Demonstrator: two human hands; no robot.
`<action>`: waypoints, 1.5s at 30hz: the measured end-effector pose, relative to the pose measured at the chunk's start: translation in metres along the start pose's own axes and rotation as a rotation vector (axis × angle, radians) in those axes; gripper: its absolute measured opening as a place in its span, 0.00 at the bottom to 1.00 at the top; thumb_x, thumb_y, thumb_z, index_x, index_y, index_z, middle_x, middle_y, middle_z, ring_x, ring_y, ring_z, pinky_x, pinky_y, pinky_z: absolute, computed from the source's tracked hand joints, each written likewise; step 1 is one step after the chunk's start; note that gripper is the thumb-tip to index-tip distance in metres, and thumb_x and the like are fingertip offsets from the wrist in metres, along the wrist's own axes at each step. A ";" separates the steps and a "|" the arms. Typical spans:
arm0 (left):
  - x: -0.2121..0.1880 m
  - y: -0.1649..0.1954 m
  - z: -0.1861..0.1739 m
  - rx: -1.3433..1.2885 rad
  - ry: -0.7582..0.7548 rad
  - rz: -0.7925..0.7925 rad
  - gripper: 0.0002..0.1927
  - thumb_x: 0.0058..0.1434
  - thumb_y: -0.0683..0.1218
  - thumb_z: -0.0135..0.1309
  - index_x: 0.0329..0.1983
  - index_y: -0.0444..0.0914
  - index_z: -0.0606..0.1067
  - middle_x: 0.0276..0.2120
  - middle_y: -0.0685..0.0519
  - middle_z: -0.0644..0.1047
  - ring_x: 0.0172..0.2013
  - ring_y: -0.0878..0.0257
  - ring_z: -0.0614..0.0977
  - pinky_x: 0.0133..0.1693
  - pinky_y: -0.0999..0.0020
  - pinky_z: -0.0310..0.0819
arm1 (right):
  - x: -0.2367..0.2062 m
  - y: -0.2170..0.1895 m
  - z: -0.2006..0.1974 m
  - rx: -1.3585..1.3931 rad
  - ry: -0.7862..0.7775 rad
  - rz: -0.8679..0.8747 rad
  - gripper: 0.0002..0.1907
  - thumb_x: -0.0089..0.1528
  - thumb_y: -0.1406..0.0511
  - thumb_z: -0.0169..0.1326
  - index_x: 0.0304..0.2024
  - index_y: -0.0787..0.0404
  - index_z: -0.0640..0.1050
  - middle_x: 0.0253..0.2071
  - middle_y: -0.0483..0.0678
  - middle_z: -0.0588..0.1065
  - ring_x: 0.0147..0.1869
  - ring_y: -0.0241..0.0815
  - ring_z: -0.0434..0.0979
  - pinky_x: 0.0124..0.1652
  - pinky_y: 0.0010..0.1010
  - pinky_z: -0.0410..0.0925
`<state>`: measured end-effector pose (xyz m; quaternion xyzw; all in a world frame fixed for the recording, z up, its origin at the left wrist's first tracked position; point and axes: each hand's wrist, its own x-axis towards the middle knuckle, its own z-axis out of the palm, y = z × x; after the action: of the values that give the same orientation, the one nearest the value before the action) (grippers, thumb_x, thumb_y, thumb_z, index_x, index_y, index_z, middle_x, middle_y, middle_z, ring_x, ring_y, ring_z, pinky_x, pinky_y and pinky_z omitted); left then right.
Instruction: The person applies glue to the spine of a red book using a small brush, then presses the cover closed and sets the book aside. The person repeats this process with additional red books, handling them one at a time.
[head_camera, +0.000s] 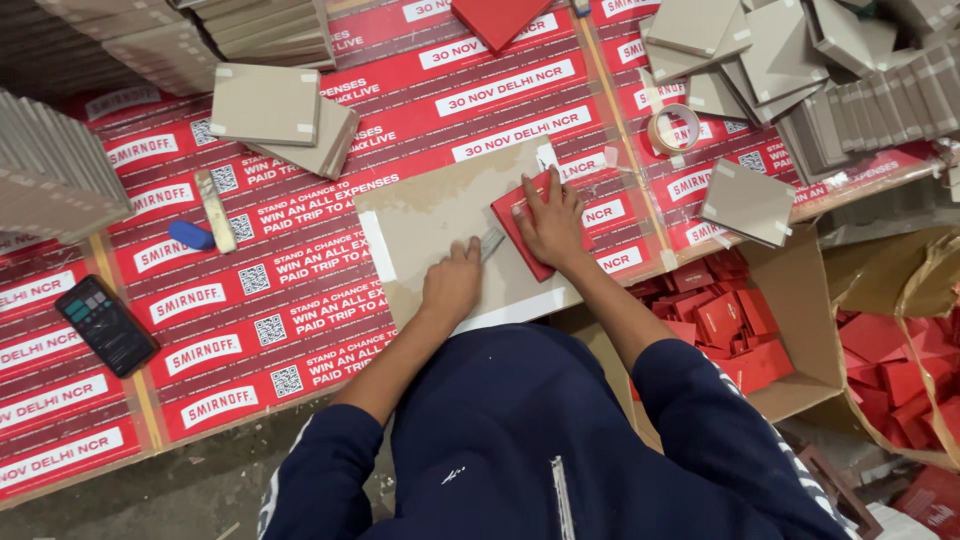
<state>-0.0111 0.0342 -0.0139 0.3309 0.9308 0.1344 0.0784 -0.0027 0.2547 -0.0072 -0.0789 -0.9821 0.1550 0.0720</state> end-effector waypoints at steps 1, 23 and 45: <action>0.001 -0.002 0.002 0.102 0.079 0.052 0.24 0.63 0.40 0.49 0.63 0.29 0.68 0.44 0.42 0.74 0.33 0.49 0.81 0.34 0.53 0.76 | 0.000 0.000 0.000 -0.003 0.007 -0.011 0.31 0.69 0.49 0.45 0.72 0.51 0.68 0.74 0.68 0.52 0.68 0.71 0.55 0.64 0.63 0.49; 0.057 -0.051 0.011 0.171 0.210 0.411 0.28 0.63 0.43 0.45 0.69 0.39 0.69 0.39 0.49 0.73 0.39 0.57 0.78 0.44 0.62 0.70 | 0.008 0.000 -0.011 -0.074 -0.253 0.012 0.58 0.45 0.34 0.57 0.73 0.46 0.61 0.73 0.70 0.43 0.68 0.76 0.48 0.60 0.64 0.47; 0.021 -0.001 0.023 0.221 0.107 0.580 0.28 0.63 0.43 0.44 0.64 0.24 0.69 0.27 0.52 0.74 0.28 0.60 0.77 0.39 0.63 0.65 | 0.004 0.005 0.006 -0.069 -0.052 -0.017 0.29 0.71 0.47 0.40 0.73 0.43 0.67 0.76 0.67 0.50 0.71 0.69 0.55 0.64 0.58 0.51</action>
<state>-0.0226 0.0514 -0.0369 0.5815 0.8094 0.0665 -0.0489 -0.0066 0.2585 -0.0146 -0.0691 -0.9890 0.1225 0.0451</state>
